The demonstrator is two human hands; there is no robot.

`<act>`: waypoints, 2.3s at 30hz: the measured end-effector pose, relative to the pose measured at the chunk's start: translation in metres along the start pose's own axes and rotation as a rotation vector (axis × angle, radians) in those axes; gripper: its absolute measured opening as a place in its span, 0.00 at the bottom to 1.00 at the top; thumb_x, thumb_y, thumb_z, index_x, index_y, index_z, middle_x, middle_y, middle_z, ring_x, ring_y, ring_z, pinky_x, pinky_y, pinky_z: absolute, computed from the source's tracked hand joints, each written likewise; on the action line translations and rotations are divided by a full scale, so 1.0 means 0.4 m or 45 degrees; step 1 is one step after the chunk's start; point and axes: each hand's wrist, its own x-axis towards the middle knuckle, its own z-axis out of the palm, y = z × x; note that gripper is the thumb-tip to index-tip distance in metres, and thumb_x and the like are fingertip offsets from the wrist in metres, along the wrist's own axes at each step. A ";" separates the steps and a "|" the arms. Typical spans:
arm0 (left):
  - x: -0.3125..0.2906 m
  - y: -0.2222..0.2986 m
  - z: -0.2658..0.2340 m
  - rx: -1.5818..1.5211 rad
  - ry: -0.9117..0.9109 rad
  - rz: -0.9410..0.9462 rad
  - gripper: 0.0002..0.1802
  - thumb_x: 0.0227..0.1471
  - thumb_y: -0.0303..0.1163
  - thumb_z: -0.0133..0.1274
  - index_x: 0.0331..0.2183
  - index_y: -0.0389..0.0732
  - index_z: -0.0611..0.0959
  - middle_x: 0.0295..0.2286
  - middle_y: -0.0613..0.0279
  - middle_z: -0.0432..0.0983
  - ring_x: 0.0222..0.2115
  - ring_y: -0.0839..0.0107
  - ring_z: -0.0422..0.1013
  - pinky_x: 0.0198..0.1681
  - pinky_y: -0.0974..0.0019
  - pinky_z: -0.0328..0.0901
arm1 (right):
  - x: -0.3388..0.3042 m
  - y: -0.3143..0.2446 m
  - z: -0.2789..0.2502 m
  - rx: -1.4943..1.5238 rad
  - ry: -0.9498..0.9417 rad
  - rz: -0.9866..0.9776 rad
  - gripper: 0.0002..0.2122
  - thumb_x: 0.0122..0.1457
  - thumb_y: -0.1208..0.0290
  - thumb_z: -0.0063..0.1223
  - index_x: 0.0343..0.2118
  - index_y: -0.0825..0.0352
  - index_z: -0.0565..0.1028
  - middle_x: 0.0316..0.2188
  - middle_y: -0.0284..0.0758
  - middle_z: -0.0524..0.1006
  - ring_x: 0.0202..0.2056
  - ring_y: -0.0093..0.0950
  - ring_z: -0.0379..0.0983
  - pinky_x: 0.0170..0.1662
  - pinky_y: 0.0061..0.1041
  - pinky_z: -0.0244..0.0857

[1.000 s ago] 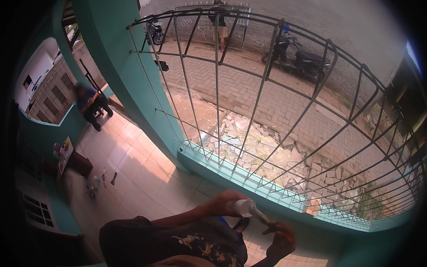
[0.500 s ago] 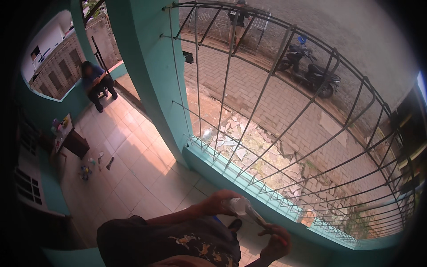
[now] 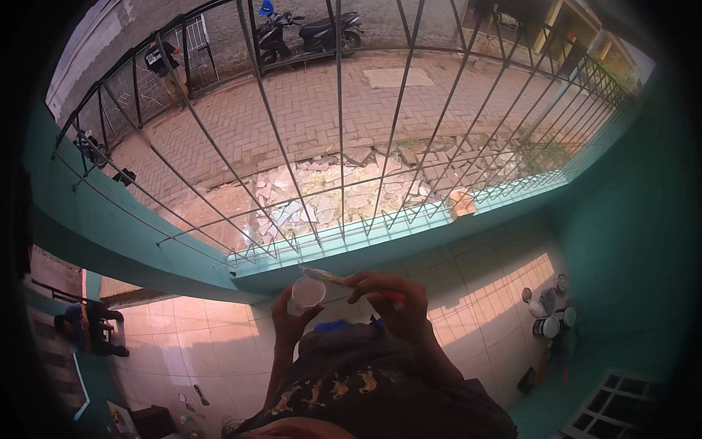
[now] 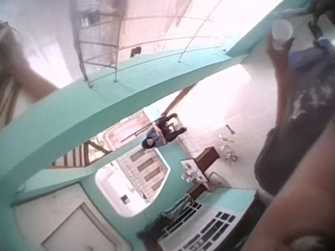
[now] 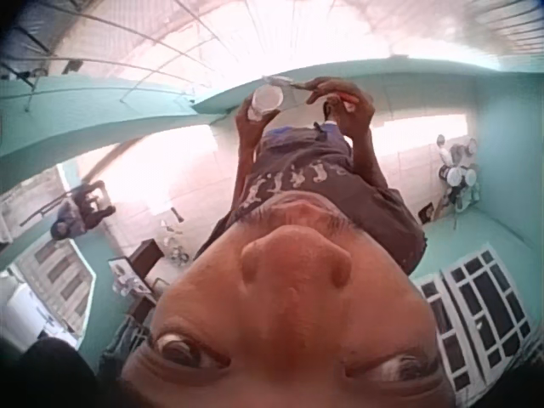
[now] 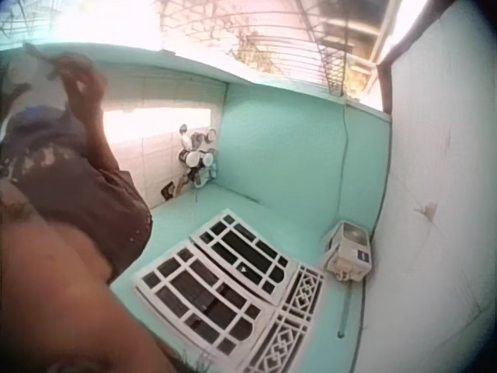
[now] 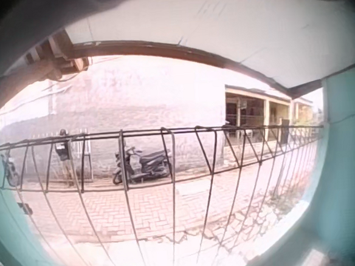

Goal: The person paints a metal railing using a paintbrush and a small container of white paint. They repeatedly dip the brush into the container and apply paint to the vertical bars of the railing on a balcony.

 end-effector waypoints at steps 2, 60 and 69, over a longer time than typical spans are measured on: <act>0.005 -0.006 0.008 0.010 -0.035 -0.006 0.35 0.35 0.31 0.75 0.48 0.39 0.80 0.42 0.58 0.79 0.45 0.67 0.75 0.49 0.61 0.69 | -0.020 -0.010 -0.008 -0.037 0.054 -0.016 0.10 0.65 0.72 0.51 0.44 0.73 0.73 0.41 0.51 0.79 0.36 0.35 0.81 0.42 0.34 0.75; 0.233 0.081 0.288 0.078 -0.248 0.203 0.38 0.31 0.31 0.76 0.48 0.37 0.79 0.43 0.58 0.79 0.44 0.68 0.75 0.50 0.61 0.68 | 0.028 0.019 -0.314 -0.006 0.431 -0.141 0.18 0.69 0.59 0.43 0.43 0.75 0.68 0.37 0.58 0.77 0.26 0.42 0.79 0.29 0.37 0.77; 0.227 0.068 0.297 0.089 -0.277 0.351 0.36 0.32 0.31 0.76 0.46 0.39 0.80 0.45 0.55 0.79 0.47 0.62 0.74 0.52 0.60 0.67 | 0.033 -0.016 -0.309 -0.223 0.111 0.074 0.16 0.66 0.65 0.51 0.41 0.79 0.72 0.35 0.57 0.78 0.30 0.41 0.81 0.31 0.36 0.78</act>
